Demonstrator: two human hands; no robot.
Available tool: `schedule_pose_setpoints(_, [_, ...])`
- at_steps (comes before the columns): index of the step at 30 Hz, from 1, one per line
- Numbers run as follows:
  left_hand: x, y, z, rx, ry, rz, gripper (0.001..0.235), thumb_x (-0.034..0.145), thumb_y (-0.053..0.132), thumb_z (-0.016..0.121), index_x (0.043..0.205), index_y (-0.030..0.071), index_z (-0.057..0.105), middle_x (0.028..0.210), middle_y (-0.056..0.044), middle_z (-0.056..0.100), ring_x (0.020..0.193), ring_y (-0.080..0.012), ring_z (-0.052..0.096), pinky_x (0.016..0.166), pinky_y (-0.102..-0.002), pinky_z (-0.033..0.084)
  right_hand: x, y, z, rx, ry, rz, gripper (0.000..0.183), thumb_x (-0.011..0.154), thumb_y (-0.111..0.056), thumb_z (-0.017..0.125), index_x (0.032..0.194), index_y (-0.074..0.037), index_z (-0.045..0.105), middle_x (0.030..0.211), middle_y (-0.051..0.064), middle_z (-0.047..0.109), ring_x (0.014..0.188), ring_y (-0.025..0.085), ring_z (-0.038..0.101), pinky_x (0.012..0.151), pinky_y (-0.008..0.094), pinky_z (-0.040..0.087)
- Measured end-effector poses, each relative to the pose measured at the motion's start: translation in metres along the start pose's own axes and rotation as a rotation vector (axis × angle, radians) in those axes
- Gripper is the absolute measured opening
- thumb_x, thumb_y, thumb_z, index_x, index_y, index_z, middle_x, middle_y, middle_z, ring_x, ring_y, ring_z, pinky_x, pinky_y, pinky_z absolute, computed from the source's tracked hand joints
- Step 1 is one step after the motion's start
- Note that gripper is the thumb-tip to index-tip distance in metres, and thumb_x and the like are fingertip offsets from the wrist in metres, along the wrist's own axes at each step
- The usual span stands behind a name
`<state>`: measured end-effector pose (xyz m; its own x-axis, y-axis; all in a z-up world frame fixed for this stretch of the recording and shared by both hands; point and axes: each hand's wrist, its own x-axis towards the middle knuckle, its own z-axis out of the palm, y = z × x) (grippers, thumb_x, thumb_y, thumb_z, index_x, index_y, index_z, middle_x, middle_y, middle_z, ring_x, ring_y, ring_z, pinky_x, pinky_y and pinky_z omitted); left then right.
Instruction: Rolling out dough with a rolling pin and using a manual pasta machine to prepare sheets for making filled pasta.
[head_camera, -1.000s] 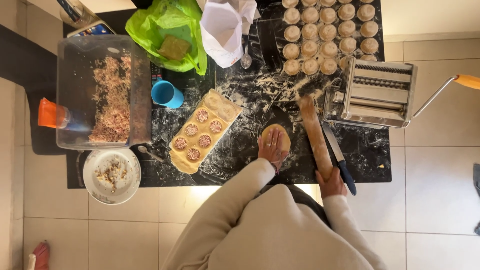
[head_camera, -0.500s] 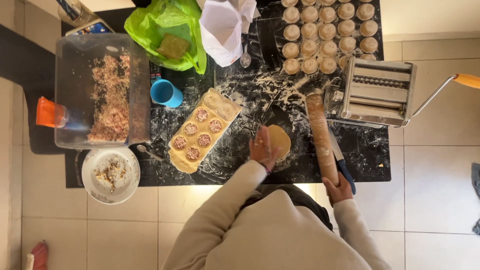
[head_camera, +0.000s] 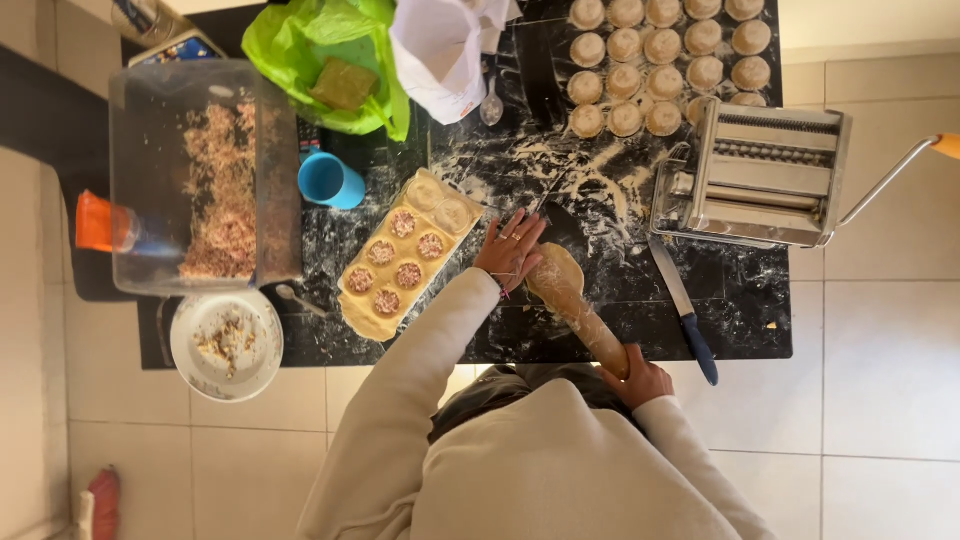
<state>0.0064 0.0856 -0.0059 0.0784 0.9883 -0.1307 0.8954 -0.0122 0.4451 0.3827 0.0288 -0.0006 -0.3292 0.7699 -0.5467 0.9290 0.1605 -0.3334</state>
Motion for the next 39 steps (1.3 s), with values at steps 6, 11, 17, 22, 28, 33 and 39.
schedule_pose_setpoints(6, [0.032,0.008,0.014,0.091,0.008,0.038,0.054,0.109,0.03,0.039,0.161,0.024,0.032,0.169,0.001,0.027,0.161,-0.0264,0.012,0.126,-0.065,0.003,-0.02,-0.026,-0.024,-0.065,0.54,-0.186,0.075,0.079,-0.055,0.072,0.131,-0.006,0.051,0.117,0.022,0.063,0.099,0.043,0.068,0.071,0.05,0.056])
schedule_pose_setpoints(11, [0.094,0.022,0.022,0.201,-0.041,0.052,0.058,0.107,0.027,0.038,0.163,0.024,0.022,0.171,0.003,0.022,0.159,-0.0278,0.008,0.124,-0.064,0.001,-0.001,0.004,-0.017,0.01,0.557,-0.044,0.066,0.084,-0.044,0.072,0.133,-0.005,0.051,0.112,0.02,0.063,0.095,0.042,0.067,0.075,0.05,0.055])
schedule_pose_setpoints(17, [0.124,0.05,-0.005,0.151,-0.152,0.022,0.062,0.111,0.037,0.033,0.166,0.024,0.008,0.172,0.004,0.014,0.16,-0.0251,0.004,0.127,-0.058,-0.001,0.015,0.029,-0.019,0.133,0.587,0.17,0.045,0.101,-0.035,0.067,0.133,-0.007,0.052,0.097,0.014,0.069,0.088,0.038,0.068,0.076,0.05,0.053])
schedule_pose_setpoints(22, [0.082,0.038,-0.014,0.112,-0.315,-0.034,0.063,0.11,0.042,0.029,0.166,0.023,0.005,0.172,0.002,0.006,0.158,-0.0267,0.0,0.125,-0.058,-0.002,-0.003,0.021,-0.004,0.21,0.541,0.107,0.048,0.095,-0.034,0.066,0.133,-0.007,0.052,0.093,0.015,0.07,0.081,0.039,0.068,0.068,0.05,0.054])
schedule_pose_setpoints(28, [0.018,0.002,-0.004,0.202,-0.122,0.04,0.061,0.112,0.038,0.033,0.167,0.026,0.01,0.175,0.005,0.008,0.161,-0.0259,0.004,0.125,-0.063,0.001,-0.016,0.003,0.013,0.043,0.354,0.055,0.063,0.089,-0.053,0.066,0.131,-0.007,0.052,0.091,0.018,0.073,0.076,0.038,0.072,0.062,0.049,0.057])
schedule_pose_setpoints(33, [-0.011,-0.006,-0.001,0.21,-0.198,-0.034,0.065,0.109,0.032,0.039,0.166,0.017,0.012,0.174,0.002,0.01,0.159,-0.0284,0.006,0.12,-0.069,0.008,-0.021,-0.006,0.008,-0.109,0.24,0.043,0.075,0.088,-0.06,0.065,0.137,-0.006,0.052,0.092,0.019,0.071,0.077,0.036,0.072,0.065,0.045,0.059])
schedule_pose_setpoints(39, [-0.079,-0.03,0.016,0.128,-0.116,-0.052,0.07,0.103,0.03,0.05,0.164,0.016,0.02,0.173,-0.002,0.013,0.16,-0.028,0.011,0.122,-0.069,0.011,-0.022,-0.003,0.031,-0.227,0.168,-0.1,0.079,0.087,-0.059,0.065,0.144,-0.006,0.048,0.103,0.013,0.07,0.085,0.031,0.069,0.066,0.046,0.056])
